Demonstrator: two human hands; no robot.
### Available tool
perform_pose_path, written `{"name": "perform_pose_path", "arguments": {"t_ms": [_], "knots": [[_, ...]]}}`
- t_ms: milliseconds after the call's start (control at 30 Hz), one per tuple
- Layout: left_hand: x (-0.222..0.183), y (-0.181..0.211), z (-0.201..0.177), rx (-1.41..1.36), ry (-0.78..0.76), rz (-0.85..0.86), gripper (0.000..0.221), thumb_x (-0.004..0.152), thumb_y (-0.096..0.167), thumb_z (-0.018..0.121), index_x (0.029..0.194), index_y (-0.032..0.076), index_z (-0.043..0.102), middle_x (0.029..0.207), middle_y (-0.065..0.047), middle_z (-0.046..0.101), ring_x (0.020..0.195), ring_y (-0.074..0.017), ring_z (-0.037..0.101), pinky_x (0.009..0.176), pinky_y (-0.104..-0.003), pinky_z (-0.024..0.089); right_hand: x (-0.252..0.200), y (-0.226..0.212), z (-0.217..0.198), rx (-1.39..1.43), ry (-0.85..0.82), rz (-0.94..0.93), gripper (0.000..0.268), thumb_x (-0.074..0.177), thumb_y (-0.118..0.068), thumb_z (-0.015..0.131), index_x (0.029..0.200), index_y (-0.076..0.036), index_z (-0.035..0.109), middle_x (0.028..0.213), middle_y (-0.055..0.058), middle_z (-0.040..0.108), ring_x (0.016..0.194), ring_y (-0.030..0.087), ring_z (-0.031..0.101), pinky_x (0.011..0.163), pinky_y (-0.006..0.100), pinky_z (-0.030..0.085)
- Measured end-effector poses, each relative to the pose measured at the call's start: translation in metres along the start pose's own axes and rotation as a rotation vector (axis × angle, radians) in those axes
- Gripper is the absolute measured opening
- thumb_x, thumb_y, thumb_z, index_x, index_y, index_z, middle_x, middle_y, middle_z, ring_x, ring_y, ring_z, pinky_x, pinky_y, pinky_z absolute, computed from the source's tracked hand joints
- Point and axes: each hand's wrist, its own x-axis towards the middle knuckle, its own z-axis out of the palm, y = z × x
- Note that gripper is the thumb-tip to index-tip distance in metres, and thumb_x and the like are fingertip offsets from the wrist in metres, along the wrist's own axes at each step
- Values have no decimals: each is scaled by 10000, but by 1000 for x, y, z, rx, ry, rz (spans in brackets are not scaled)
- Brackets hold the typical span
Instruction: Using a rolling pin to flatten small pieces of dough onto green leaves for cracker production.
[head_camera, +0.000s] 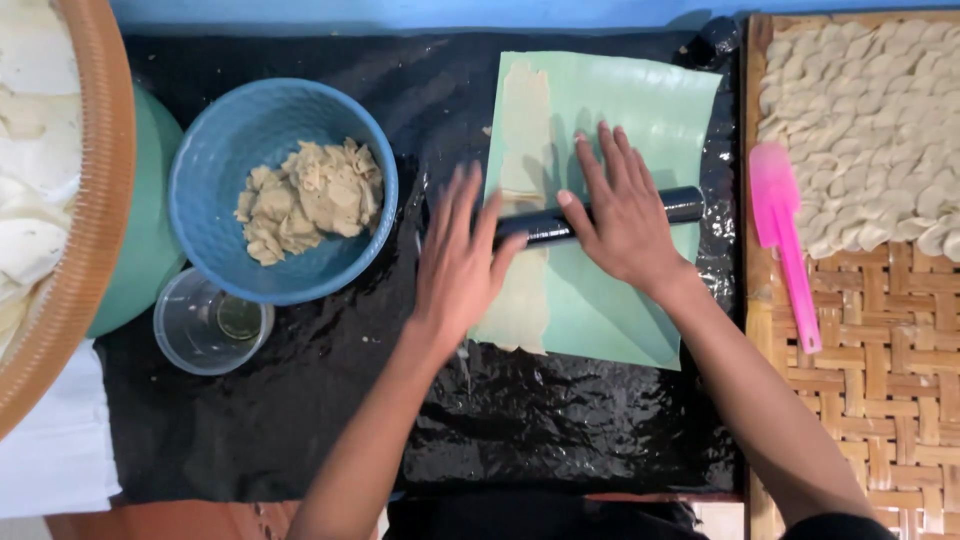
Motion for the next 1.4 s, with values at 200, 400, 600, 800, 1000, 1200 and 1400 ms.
{"name": "perform_pose_path", "arguments": {"t_ms": [200,400,600,800,1000,1200,1400], "knots": [[-41,19,-6,33,1,11,414,981,108,616,1377,-8,580,1307,-200,619,1246,-365,573,1066,-509,453,62,58,15,3,139,36,685,1030,-205,648,1588,54,345,1616,376,332,1218,501,506,1060,540,467],[-60,27,-29,110,-28,105,396,943,10,571,1335,-47,571,1257,-222,611,1195,-352,570,1049,-482,451,93,84,33,98,177,-15,490,945,-22,674,1431,-54,620,1277,259,593,1126,437,612,979,482,514],[-86,51,-52,-99,-81,128,411,897,29,563,1298,-64,566,1247,-226,601,1185,-378,556,1038,-490,435,23,51,1,150,22,2,413,967,-45,724,1374,-61,660,1165,215,615,1088,408,613,962,490,520],[-102,46,-21,-100,-46,54,388,993,57,571,1364,-59,567,1316,-227,590,1266,-378,563,1140,-521,390,-53,-17,-45,29,-48,-3,549,955,-168,716,1476,-52,591,1411,275,567,1092,387,636,863,456,568],[-88,45,-5,132,-53,21,497,1011,87,556,1485,-48,497,1557,-194,496,1488,-332,450,1226,-559,298,-107,-42,-11,-14,-44,-136,554,988,-260,641,1468,-18,507,1496,172,533,1358,327,541,1138,486,450],[-48,34,3,97,-51,-26,654,1057,358,546,1494,-120,461,1579,-273,439,1515,-379,380,1242,-577,261,-72,-32,-5,-26,-89,-113,603,1049,-329,464,1536,25,427,1593,186,452,1495,355,390,1231,512,262],[1,15,9,238,-254,-112,614,1099,459,352,1536,30,394,1701,-155,289,1590,-353,218,1266,-615,134,-27,-19,-5,-28,-144,-99,578,1081,-346,382,1585,-62,389,1672,211,282,1555,379,222,1249,519,194]]}}
